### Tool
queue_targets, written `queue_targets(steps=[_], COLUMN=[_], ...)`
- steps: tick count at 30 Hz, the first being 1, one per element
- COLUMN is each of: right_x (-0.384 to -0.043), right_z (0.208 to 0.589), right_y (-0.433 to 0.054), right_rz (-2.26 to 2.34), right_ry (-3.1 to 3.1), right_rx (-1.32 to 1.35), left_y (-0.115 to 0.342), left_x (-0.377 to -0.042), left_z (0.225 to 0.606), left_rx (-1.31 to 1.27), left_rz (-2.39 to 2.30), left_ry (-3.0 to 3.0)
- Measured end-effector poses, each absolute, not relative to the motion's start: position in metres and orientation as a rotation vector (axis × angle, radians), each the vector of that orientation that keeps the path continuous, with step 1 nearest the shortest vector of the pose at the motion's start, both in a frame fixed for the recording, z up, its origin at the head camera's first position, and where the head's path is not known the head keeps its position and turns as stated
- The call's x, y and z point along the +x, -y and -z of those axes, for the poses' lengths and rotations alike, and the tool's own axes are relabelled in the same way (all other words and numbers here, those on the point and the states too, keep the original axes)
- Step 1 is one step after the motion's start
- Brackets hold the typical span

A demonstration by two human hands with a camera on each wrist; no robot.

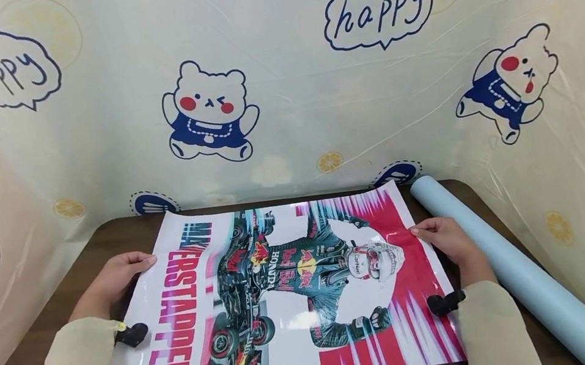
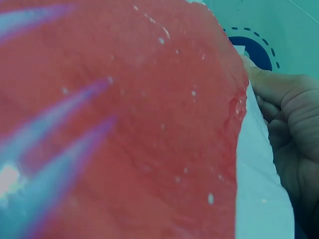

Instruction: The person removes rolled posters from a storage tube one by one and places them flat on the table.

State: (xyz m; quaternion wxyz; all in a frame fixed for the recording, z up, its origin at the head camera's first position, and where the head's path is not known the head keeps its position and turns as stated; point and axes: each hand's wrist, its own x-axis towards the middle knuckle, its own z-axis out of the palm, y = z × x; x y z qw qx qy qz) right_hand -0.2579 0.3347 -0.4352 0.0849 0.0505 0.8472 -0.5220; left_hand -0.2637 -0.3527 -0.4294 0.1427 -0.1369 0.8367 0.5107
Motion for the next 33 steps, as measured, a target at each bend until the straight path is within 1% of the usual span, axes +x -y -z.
queue_targets(steps=[10, 19, 24, 27, 33], right_x=[-0.263, -0.268, -0.273, -0.275, -0.279], right_z=[0.435, 0.43, 0.42, 0.419, 0.424], right_y=[-0.331, -0.323, -0.313, -0.31, -0.307], right_rz=[1.533, 1.081, 0.93, 0.899, 0.911], right_ry=[-2.557, -2.749, -2.791, -2.789, -2.782], right_rx=[0.238, 0.108, 0.098, 0.093, 0.146], left_y=[0.352, 0.346, 0.343, 0.339, 0.323], left_x=[-0.271, -0.284, -0.286, -0.286, -0.288], left_z=[0.435, 0.438, 0.441, 0.438, 0.42], left_rx=[-0.409, -0.315, -0.29, -0.284, -0.293], left_rz=[-1.401, -1.159, -1.023, -0.972, -0.805], left_ry=[-2.481, -2.702, -2.767, -2.766, -2.802])
